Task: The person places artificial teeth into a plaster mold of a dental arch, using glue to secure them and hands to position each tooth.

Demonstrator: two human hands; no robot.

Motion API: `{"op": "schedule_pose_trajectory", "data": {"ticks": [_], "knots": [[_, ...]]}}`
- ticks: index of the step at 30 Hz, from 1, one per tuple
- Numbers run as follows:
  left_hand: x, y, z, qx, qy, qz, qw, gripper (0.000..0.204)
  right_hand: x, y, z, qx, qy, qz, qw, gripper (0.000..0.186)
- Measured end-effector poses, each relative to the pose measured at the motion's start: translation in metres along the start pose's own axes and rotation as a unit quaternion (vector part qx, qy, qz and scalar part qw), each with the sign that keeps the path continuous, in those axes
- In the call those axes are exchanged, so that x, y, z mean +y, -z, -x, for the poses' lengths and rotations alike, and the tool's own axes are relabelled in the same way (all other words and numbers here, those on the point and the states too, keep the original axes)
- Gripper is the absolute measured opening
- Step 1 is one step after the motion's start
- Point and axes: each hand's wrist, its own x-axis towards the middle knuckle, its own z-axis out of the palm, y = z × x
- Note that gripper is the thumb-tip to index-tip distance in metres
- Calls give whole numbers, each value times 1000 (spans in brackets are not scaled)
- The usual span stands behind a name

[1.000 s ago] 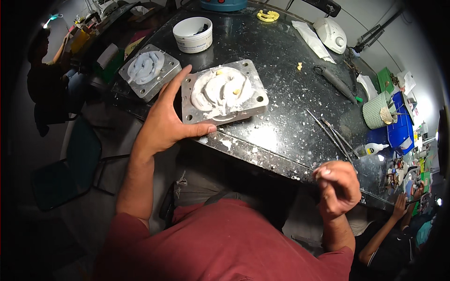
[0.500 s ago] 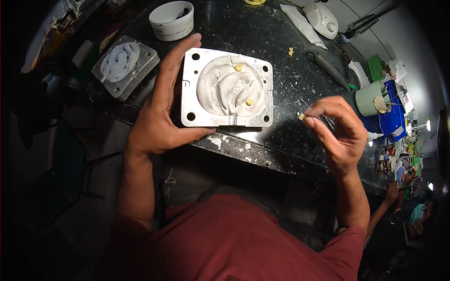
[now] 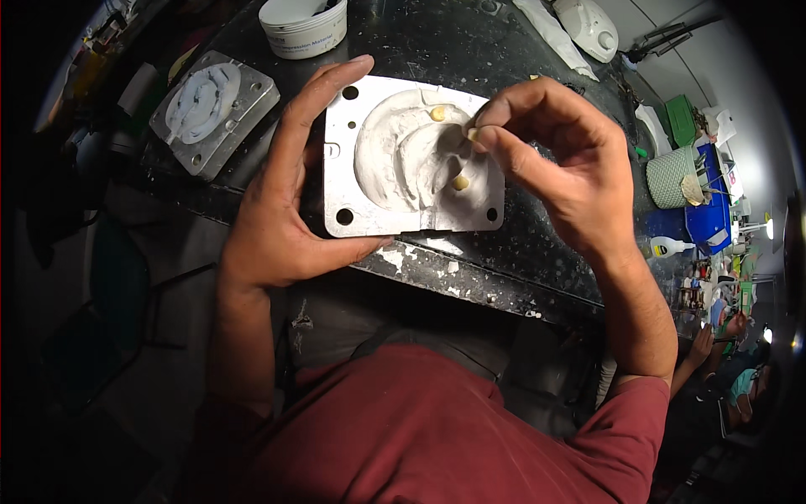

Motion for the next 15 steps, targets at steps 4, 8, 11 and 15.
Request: {"op": "schedule_pose_trajectory", "data": {"ticks": [4, 8, 11, 15], "knots": [[1, 1, -1, -5, 5, 7, 1000, 124, -5, 5, -1, -38, -79, -75, 993, 13], [2, 0, -3, -11, 2, 17, 1000, 123, -1, 4, -1, -65, 20, 78, 995, 14], [3, 2, -2, -17, 0, -4, 1000, 121, -6, 0, -4, -54, 11, 83, 995, 13], [4, 7, -3, -45, -5, -67, 997, 118, 6, 1, -7, -62, 53, 95, 992, 16]]}}
